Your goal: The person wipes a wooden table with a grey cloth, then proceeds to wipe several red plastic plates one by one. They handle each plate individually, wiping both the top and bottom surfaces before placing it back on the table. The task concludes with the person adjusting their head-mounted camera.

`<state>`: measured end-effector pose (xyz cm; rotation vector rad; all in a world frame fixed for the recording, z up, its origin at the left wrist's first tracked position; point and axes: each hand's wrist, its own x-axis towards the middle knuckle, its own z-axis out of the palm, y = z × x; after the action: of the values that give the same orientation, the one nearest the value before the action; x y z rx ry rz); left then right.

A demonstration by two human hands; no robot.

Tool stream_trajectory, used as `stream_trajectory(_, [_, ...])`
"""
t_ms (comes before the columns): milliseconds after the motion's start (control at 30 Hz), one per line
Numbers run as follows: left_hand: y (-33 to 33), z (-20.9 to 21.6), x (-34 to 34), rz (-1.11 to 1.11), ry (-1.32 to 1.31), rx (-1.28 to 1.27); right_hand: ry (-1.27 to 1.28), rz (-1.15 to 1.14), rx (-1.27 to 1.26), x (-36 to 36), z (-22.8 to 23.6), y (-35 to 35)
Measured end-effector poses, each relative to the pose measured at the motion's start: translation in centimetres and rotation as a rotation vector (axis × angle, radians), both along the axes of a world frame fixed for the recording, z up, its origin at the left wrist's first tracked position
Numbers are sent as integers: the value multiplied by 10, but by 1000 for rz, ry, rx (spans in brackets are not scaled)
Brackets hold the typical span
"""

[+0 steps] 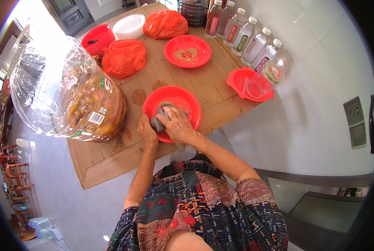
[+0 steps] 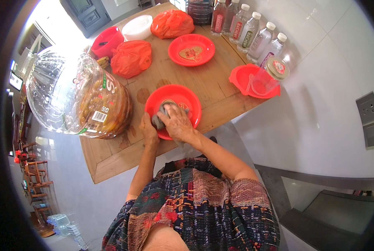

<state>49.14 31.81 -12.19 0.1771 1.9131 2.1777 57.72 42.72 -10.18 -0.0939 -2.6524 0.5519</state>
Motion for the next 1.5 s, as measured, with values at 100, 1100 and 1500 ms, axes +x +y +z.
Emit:
stream_trajectory(100, [-1,-4,-3,-23,24,-2,29,-248,186,-16,0,17])
stream_trajectory(1100, [-7,11,-10,-148,-320,196,160,85,220,-29,17,-10])
stream_trajectory(1500, [4,13,1,-117,-49,33,-87,-280,548,-8,21,59])
